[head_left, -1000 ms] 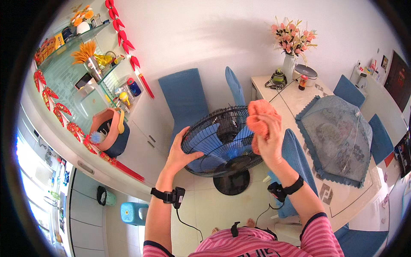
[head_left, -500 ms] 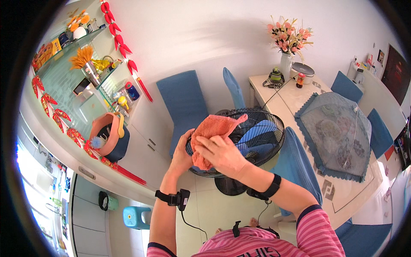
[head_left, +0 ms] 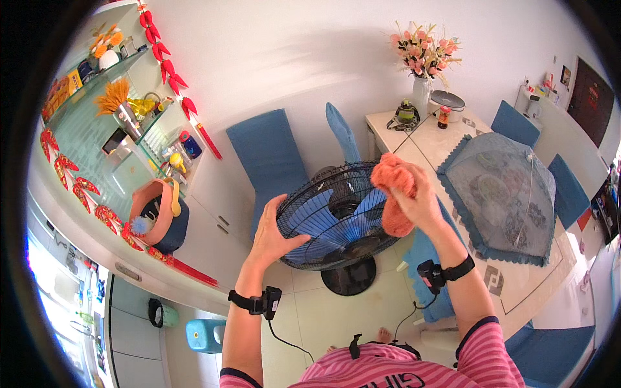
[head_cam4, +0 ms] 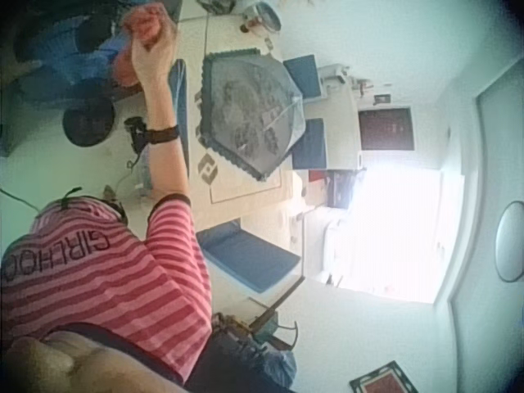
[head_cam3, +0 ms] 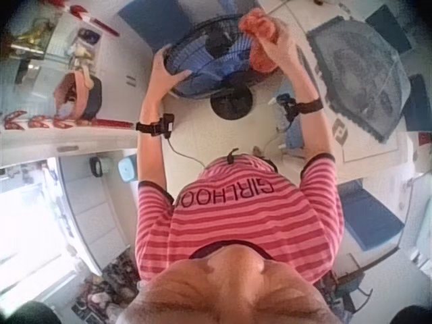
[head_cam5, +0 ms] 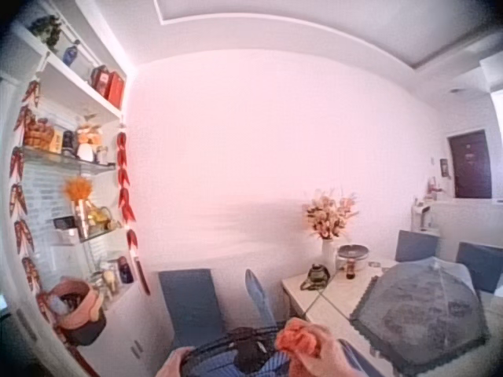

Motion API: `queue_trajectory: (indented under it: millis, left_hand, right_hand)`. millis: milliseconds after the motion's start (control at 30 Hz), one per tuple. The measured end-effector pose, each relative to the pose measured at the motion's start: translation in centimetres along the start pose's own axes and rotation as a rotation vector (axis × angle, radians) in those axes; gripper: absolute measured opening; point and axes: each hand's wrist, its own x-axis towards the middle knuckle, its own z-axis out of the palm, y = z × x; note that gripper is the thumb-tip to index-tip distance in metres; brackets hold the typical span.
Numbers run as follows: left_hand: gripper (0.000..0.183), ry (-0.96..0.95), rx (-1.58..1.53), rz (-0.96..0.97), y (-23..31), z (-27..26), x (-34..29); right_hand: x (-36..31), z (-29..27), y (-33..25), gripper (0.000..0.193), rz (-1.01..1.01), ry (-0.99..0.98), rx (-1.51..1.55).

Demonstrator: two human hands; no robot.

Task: The person wipes down a kitchen counter with a cloth, picks up a bowl of rice and carries it to a dining table, covers food with a mesh tent, and then wipes the front grille and base of a standing fan with the cloth.

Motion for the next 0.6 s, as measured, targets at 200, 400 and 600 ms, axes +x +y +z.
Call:
queue_trajectory:
  millis: [200,400,600]
  left_hand:
    - [0.095,0.017,0.209,0.107,3.3,-0.2,2.2]
    - [0.09,-0.031,0.154,0.061,2.3,-0.9,3.4]
    - [0.086,-0.033,0.14,0.043,1.8,-1.3,3.1]
  right_hand:
    - [-2.6,2.6,-1.2,0.059,-0.224,0.005,-0.11]
    - [-9.4,6.6,1.4,0.058,-0.256,-0.092,0.068]
    - [-5.2,4.0,0.8,0.047,-0.335,0.248,0.076]
